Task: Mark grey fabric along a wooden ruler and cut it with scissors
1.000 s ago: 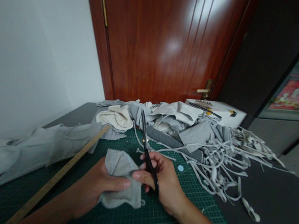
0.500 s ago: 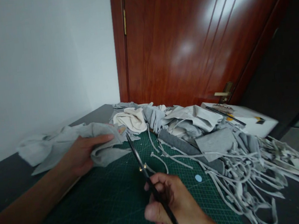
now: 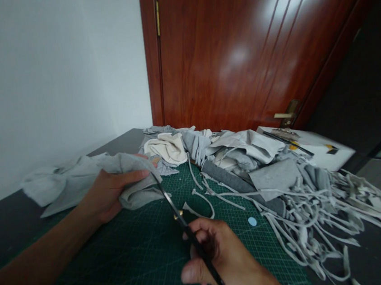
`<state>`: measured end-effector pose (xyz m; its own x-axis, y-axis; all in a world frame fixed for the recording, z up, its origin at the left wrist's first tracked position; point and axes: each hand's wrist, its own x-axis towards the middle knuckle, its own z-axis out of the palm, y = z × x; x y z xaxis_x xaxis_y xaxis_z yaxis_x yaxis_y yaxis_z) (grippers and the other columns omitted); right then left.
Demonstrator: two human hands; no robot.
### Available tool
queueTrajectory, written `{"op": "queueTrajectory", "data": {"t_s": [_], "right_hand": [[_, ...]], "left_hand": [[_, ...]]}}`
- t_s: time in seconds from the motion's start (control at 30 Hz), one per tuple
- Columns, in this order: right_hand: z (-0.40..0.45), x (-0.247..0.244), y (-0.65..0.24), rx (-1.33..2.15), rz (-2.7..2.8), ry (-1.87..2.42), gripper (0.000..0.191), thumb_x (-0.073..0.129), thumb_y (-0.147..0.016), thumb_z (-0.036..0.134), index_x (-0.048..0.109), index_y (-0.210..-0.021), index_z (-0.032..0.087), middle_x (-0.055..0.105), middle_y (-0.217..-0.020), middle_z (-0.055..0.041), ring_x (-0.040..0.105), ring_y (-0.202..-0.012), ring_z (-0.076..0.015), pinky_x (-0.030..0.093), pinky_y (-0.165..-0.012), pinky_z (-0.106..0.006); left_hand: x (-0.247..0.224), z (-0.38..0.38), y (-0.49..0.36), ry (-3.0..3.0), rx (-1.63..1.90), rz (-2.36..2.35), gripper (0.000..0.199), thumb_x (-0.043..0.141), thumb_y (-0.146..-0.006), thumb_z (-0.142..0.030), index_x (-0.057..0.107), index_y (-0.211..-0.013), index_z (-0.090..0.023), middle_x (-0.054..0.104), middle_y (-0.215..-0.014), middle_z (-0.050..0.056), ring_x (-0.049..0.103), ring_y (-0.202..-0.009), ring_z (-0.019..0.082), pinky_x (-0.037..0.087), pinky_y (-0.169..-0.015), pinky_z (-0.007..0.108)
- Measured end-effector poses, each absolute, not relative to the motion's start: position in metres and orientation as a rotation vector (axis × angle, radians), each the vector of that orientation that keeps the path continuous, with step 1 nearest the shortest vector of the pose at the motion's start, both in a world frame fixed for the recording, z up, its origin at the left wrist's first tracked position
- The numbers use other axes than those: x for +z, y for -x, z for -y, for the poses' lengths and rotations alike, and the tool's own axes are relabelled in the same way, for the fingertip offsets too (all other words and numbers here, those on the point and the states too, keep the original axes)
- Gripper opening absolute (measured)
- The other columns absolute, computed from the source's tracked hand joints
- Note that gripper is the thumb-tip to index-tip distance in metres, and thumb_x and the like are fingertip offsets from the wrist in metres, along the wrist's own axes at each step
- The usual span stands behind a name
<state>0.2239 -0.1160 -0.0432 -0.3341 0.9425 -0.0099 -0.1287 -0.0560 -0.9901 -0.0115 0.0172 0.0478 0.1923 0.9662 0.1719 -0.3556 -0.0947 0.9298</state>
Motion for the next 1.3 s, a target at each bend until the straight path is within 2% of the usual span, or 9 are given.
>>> {"op": "queueTrajectory", "data": {"t_s": [0.13, 0.27, 0.43, 0.67, 0.77, 0.97, 1.1, 1.23, 1.3], "right_hand": [[0.116, -0.042, -0.223, 1.498, 1.342, 0.956, 0.069, 0.103, -0.068, 0.057, 0.068, -0.112, 0.017, 0.062, -0.073, 0.0061, 0.049, -0.05, -0.0035, 0.038, -0.048, -0.016], [0.117, -0.04, -0.224, 1.504, 1.344, 0.964, 0.071, 0.102, -0.068, 0.061, 0.067, -0.111, 0.017, 0.062, -0.071, 0.0065, 0.049, -0.051, -0.004, 0.038, -0.049, -0.016], [0.117, -0.041, -0.222, 1.573, 1.31, 0.959, 0.073, 0.104, -0.064, 0.061, 0.067, -0.109, 0.017, 0.062, -0.068, 0.0068, 0.049, -0.05, -0.0046, 0.039, -0.048, -0.016], [0.117, -0.049, -0.222, 1.614, 1.322, 0.918, 0.077, 0.105, -0.063, 0.058, 0.068, -0.116, 0.015, 0.067, -0.072, 0.0043, 0.052, -0.052, -0.0055, 0.043, -0.05, -0.017], [0.116, -0.046, -0.221, 1.618, 1.343, 0.953, 0.075, 0.104, -0.066, 0.057, 0.067, -0.115, 0.016, 0.066, -0.069, 0.005, 0.053, -0.052, -0.006, 0.042, -0.049, -0.017], [0.117, -0.043, -0.216, 1.612, 1.319, 0.97, 0.074, 0.108, -0.06, 0.05, 0.067, -0.113, 0.018, 0.066, -0.067, 0.0064, 0.052, -0.049, -0.0062, 0.042, -0.048, -0.017], [0.118, -0.044, -0.215, 1.606, 1.315, 0.929, 0.074, 0.106, -0.064, 0.053, 0.067, -0.114, 0.017, 0.066, -0.071, 0.0052, 0.052, -0.05, -0.0055, 0.043, -0.049, -0.017], [0.117, -0.043, -0.216, 1.57, 1.316, 0.927, 0.072, 0.105, -0.065, 0.054, 0.067, -0.114, 0.016, 0.067, -0.073, 0.0044, 0.052, -0.05, -0.0053, 0.043, -0.049, -0.017], [0.117, -0.042, -0.217, 1.554, 1.318, 0.936, 0.07, 0.106, -0.066, 0.051, 0.067, -0.114, 0.017, 0.066, -0.073, 0.0049, 0.051, -0.05, -0.0052, 0.043, -0.048, -0.017]], "left_hand": [[0.046, -0.016, 0.012, -1.163, 1.281, -0.705, 0.041, 0.096, -0.052, -0.016, 0.082, -0.091, -0.017, 0.084, -0.082, 0.003, 0.075, -0.07, 0.02, 0.065, -0.063, 0.028], [0.044, -0.013, 0.01, -1.171, 1.283, -0.699, 0.044, 0.097, -0.051, -0.016, 0.081, -0.092, -0.017, 0.085, -0.086, 0.005, 0.076, -0.072, 0.02, 0.065, -0.063, 0.028], [0.044, -0.01, 0.005, -1.155, 1.322, -0.692, 0.051, 0.099, -0.051, -0.016, 0.08, -0.099, -0.016, 0.088, -0.095, 0.008, 0.078, -0.078, 0.022, 0.066, -0.069, 0.031], [0.047, -0.007, 0.001, -1.107, 1.404, -0.665, 0.048, 0.101, -0.052, -0.02, 0.08, -0.094, -0.015, 0.088, -0.1, 0.01, 0.076, -0.078, 0.02, 0.063, -0.066, 0.027], [0.048, -0.007, 0.001, -1.076, 1.427, -0.662, 0.05, 0.101, -0.054, -0.022, 0.078, -0.098, -0.015, 0.088, -0.099, 0.009, 0.077, -0.084, 0.02, 0.063, -0.07, 0.027], [0.046, -0.003, -0.001, -1.058, 1.43, -0.679, 0.047, 0.098, -0.061, -0.022, 0.078, -0.104, -0.018, 0.088, -0.104, 0.007, 0.078, -0.097, 0.023, 0.064, -0.079, 0.029], [0.043, 0.003, -0.006, -1.072, 1.411, -0.689, 0.043, 0.096, -0.063, -0.023, 0.078, -0.103, -0.021, 0.087, -0.104, 0.004, 0.079, -0.095, 0.024, 0.065, -0.08, 0.033], [0.041, 0.005, -0.006, -1.11, 1.397, -0.657, 0.045, 0.097, -0.064, -0.025, 0.077, -0.104, -0.019, 0.086, -0.106, 0.007, 0.078, -0.096, 0.025, 0.065, -0.083, 0.035], [0.04, 0.005, -0.004, -1.132, 1.378, -0.653, 0.05, 0.098, -0.061, -0.023, 0.075, -0.105, -0.018, 0.085, -0.102, 0.006, 0.077, -0.09, 0.024, 0.065, -0.08, 0.034]]}}
